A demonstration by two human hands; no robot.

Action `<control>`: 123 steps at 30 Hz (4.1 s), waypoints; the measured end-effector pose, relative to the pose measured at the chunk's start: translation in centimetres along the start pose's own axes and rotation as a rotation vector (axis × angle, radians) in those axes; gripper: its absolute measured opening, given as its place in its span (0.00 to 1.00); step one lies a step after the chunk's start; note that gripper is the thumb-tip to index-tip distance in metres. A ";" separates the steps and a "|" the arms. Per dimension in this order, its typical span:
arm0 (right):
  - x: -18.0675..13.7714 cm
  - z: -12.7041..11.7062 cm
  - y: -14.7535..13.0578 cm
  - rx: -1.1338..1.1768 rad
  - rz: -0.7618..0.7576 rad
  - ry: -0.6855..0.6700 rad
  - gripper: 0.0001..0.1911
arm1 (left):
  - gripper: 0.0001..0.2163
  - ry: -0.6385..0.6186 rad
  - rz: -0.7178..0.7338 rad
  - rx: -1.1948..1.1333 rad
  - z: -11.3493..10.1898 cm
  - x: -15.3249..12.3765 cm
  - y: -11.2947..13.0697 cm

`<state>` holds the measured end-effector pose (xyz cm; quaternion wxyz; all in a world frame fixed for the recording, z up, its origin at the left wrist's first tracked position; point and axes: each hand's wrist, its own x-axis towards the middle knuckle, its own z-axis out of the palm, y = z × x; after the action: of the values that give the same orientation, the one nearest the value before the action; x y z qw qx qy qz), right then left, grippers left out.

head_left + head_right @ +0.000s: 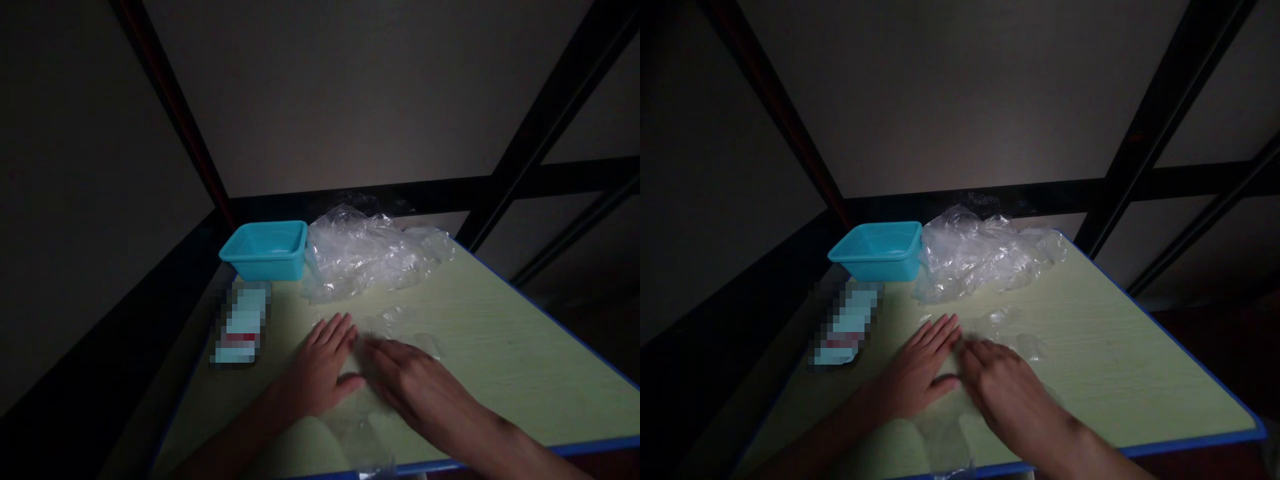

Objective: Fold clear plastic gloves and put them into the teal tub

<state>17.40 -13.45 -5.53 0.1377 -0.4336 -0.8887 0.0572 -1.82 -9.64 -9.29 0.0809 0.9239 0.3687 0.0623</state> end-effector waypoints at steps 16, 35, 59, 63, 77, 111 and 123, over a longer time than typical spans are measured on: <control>-1.2 -1.9 6.7 1.109 0.434 -0.125 0.25 | 0.34 0.042 -0.067 0.111 0.7 -0.9 -1.4; -2.8 -0.8 -1.9 0.096 0.418 0.670 0.13 | 0.28 0.086 -0.078 0.102 -0.6 -1.1 -0.5; -1.9 6.6 -1.3 -0.148 0.487 0.243 0.42 | 0.24 0.119 -0.100 0.140 1.3 -2.1 -0.2; -3.3 6.2 -0.3 -0.207 0.485 0.261 0.40 | 0.25 0.100 -0.101 0.132 1.1 -2.1 -0.2; -5.3 5.8 1.4 -0.459 0.469 0.300 0.38 | 0.26 -0.013 -0.118 0.169 -1.3 -0.8 1.2; -5.3 5.8 1.4 -0.508 0.469 0.281 0.32 | 0.23 0.072 -0.116 0.083 1.0 1.7 1.8; -5.5 6.1 1.4 -0.425 0.494 0.267 0.30 | 0.27 0.053 -0.196 0.128 0.0 -0.4 -1.5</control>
<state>19.93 -16.77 -12.71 0.1413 -0.6579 -0.7234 -0.1546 -3.11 -8.85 -9.59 0.0177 0.8848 0.4625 0.0548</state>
